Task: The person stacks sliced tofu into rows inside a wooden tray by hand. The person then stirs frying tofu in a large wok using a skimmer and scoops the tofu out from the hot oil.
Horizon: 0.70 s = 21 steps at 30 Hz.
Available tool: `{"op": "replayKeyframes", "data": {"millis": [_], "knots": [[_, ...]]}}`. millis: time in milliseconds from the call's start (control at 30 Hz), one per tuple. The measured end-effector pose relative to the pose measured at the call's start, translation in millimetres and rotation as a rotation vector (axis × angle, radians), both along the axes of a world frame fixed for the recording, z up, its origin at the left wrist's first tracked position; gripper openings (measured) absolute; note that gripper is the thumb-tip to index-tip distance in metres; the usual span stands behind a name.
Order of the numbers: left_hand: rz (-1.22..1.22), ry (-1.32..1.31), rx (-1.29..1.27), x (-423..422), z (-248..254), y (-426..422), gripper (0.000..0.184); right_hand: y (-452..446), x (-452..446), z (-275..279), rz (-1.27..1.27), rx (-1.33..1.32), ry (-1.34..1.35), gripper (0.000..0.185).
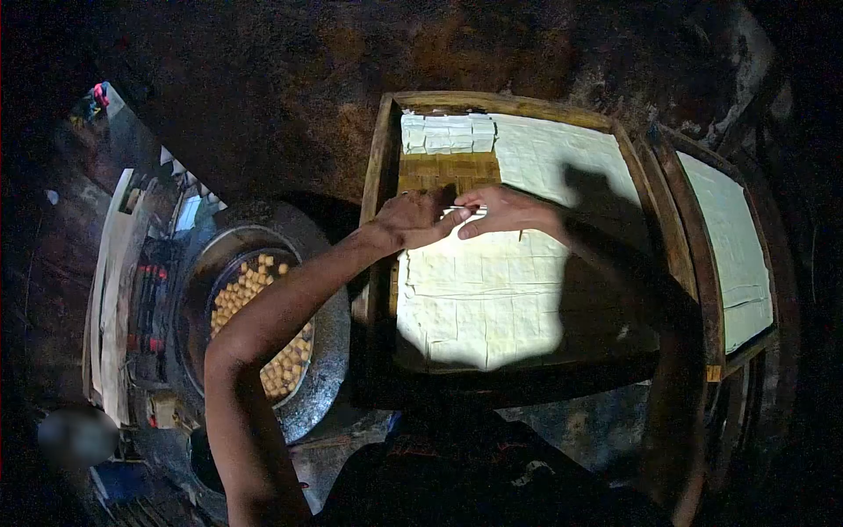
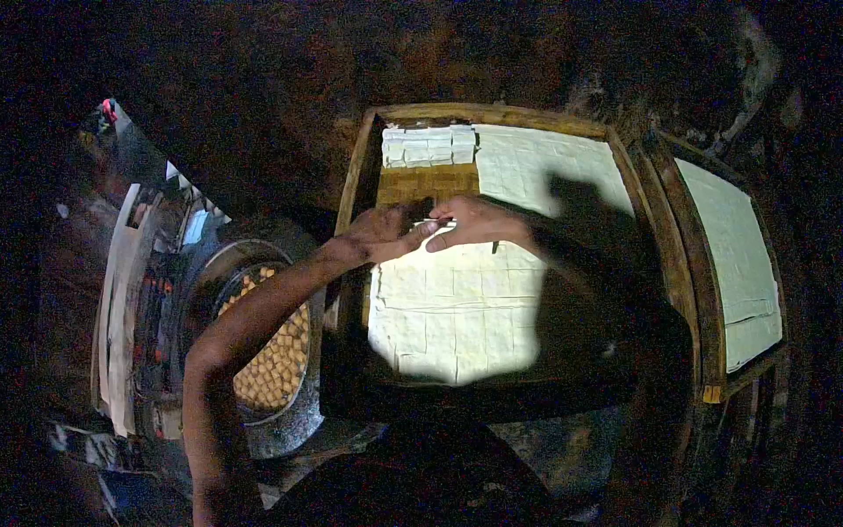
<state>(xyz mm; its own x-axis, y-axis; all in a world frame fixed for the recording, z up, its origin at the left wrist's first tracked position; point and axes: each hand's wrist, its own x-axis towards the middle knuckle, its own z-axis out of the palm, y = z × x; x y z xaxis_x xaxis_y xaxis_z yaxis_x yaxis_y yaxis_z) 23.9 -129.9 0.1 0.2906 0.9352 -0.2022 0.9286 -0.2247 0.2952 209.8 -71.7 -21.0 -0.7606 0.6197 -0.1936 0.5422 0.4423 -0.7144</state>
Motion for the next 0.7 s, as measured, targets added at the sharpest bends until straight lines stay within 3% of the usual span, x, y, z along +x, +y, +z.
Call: {"op": "replayKeyframes", "data": {"millis": [167, 300, 367, 400, 633, 667, 700], "knots": [[-0.040, 0.023, -0.145, -1.7, 15.9, -6.7, 0.088, -2.1, 0.0, -0.9, 0.071, 0.038, -0.052, 0.068], [-0.167, 0.058, 0.089, -1.9, -4.1, -22.0, 0.071, -33.9, 7.2, -7.6, 0.016, 0.558, -0.021, 0.065], [-0.310, 0.126, 0.655, -2.9, -34.2, -30.4, 0.062, -54.6, 11.9, 2.4, 0.082, 0.890, -0.008, 0.063], [-0.341, 0.131, 0.725, -2.8, -36.7, -34.3, 0.057, -56.6, 12.0, 0.3, 0.131, 0.981, -0.017, 0.063], [-0.265, 0.072, 0.477, -4.5, -25.1, -19.2, 0.057, -43.4, 5.1, -1.8, -0.006, 0.701, -0.068, 0.058], [-0.256, -0.029, 0.417, -7.9, -31.5, -5.4, 0.057, -35.5, 3.0, 9.8, -0.005, 0.416, -0.079, 0.052], [-0.176, -0.098, 0.128, -8.8, -18.2, 2.7, 0.056, -25.3, 2.4, 12.9, 0.023, 0.303, -0.032, 0.044]]}}
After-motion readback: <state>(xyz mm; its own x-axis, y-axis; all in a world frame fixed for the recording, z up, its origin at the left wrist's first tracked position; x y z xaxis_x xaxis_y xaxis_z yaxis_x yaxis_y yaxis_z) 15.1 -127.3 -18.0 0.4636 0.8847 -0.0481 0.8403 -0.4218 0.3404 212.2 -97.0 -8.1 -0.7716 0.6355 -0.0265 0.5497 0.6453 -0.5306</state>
